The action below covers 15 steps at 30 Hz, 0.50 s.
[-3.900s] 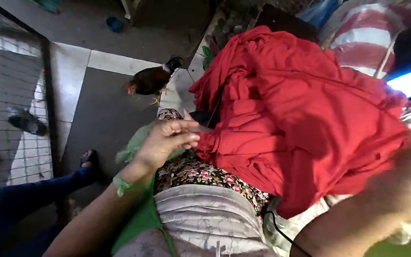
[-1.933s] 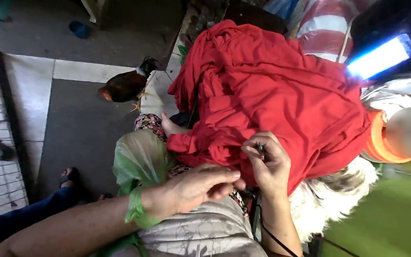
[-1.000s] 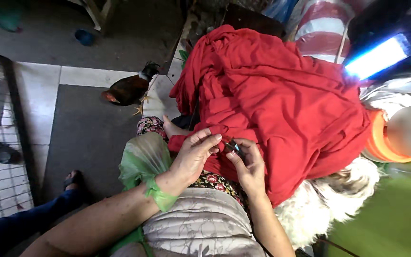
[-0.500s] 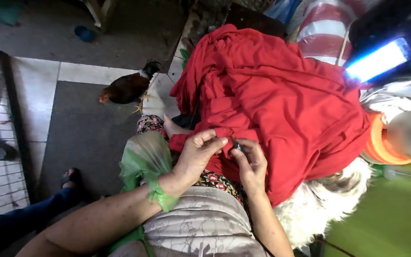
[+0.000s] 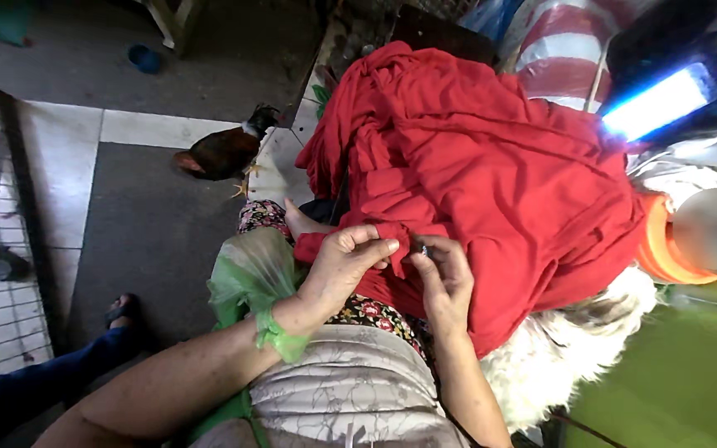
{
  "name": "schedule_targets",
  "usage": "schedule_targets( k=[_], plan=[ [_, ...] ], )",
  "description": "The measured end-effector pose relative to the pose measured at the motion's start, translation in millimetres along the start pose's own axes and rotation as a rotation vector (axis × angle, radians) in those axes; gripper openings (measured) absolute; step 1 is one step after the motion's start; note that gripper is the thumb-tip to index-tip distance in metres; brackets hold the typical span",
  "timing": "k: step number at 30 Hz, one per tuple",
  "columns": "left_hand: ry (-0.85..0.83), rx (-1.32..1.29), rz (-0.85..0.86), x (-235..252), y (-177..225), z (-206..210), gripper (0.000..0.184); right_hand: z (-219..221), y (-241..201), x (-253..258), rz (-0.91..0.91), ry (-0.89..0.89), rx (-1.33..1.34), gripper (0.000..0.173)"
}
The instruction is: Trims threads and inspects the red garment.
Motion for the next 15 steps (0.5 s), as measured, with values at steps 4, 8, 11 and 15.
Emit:
schedule_targets(
  k=[4,8,11,15],
  plan=[
    [-0.1,0.146,0.107,14.6,18.7,-0.3,0.005,-5.2,-20.0,21.7,-0.005,-0.08,-0.072,0.051],
    [-0.196,0.324,0.31,18.1,56.8,-3.4,0.008,-10.1,-40.4,41.6,-0.133,-0.148,-0.217,0.043],
    [-0.172,0.33,0.41,20.8,70.4,-24.4,0.012,-35.7,-51.6,56.8,-0.105,-0.103,-0.254,0.034],
    [-0.154,0.392,0.182,7.3,57.0,-53.5,0.022,-82.6,-61.0,74.0,-0.095,-0.143,-0.29,0.032]
  ],
)
Point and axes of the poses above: each hand's wrist, its own x-axis towards the middle knuckle, its own z-axis out of the palm, y = z × x, the point moved 3 cm from there along x, towards the middle knuckle, and after that the axes turned 8 degrees about z, right-handed, at the moved point
